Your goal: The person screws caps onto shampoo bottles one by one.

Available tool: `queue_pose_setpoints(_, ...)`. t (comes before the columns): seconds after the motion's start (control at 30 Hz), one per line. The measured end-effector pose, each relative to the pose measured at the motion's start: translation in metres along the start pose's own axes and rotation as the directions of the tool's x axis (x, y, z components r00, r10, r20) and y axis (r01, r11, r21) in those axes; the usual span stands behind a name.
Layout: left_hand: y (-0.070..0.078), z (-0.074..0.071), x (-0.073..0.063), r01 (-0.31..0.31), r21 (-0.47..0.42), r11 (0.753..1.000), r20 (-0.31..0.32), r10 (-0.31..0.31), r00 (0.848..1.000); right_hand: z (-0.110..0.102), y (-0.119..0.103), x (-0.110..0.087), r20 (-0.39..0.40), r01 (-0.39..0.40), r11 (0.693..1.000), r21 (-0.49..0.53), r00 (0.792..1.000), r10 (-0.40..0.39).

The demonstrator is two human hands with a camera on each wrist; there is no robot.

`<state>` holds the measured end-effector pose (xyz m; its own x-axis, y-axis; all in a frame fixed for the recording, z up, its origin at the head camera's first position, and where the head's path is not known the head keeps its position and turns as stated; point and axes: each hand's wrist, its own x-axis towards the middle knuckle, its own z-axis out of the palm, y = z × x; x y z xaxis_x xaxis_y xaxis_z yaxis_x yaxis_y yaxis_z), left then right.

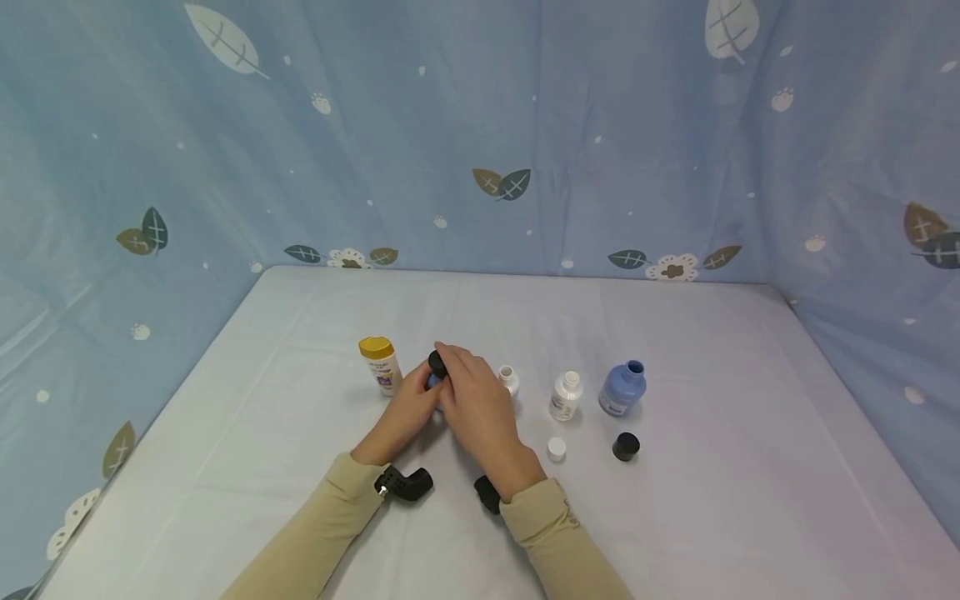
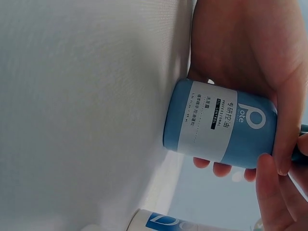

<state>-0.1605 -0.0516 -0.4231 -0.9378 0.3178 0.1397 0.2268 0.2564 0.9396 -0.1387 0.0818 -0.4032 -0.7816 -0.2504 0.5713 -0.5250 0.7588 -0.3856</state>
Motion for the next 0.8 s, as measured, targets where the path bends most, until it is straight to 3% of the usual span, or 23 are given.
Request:
queue_pose_setpoints(0.07,-0.002,0.000,0.000,-0.025,0.008,1.000,-0.001,0.025,1.000,0.000,0.000,0.000,-0.008,-0.007,1.000,0.002,1.000,0.007)
queue_pose_setpoints(0.27,-0.030,0.005,0.009,-0.045,-0.003,0.999,-0.017,0.045,0.999,0.001,0.001,0.000,-0.017,-0.039,0.999,0.024,0.999,0.039)
queue_pose_setpoints(0.5,-0.026,0.004,0.009,-0.021,-0.012,1.000,-0.014,0.021,1.000,0.001,0.000,-0.001,-0.009,-0.074,0.996,0.042,0.997,0.075)
queue_pose_setpoints(0.57,-0.035,0.006,0.011,-0.034,-0.005,0.999,-0.028,0.034,0.999,0.001,-0.001,-0.001,-0.003,-0.091,0.995,0.044,0.996,0.091)
queue_pose_setpoints(0.63,-0.036,0.007,0.011,-0.031,-0.003,1.000,-0.033,0.031,0.999,0.001,-0.001,-0.001,0.004,-0.105,0.993,0.049,0.994,0.105)
queue_pose_setpoints(0.8,-0.022,0.004,0.007,-0.006,-0.009,1.000,-0.019,0.005,1.000,0.002,-0.001,-0.001,0.036,-0.096,0.995,0.031,0.995,0.095)
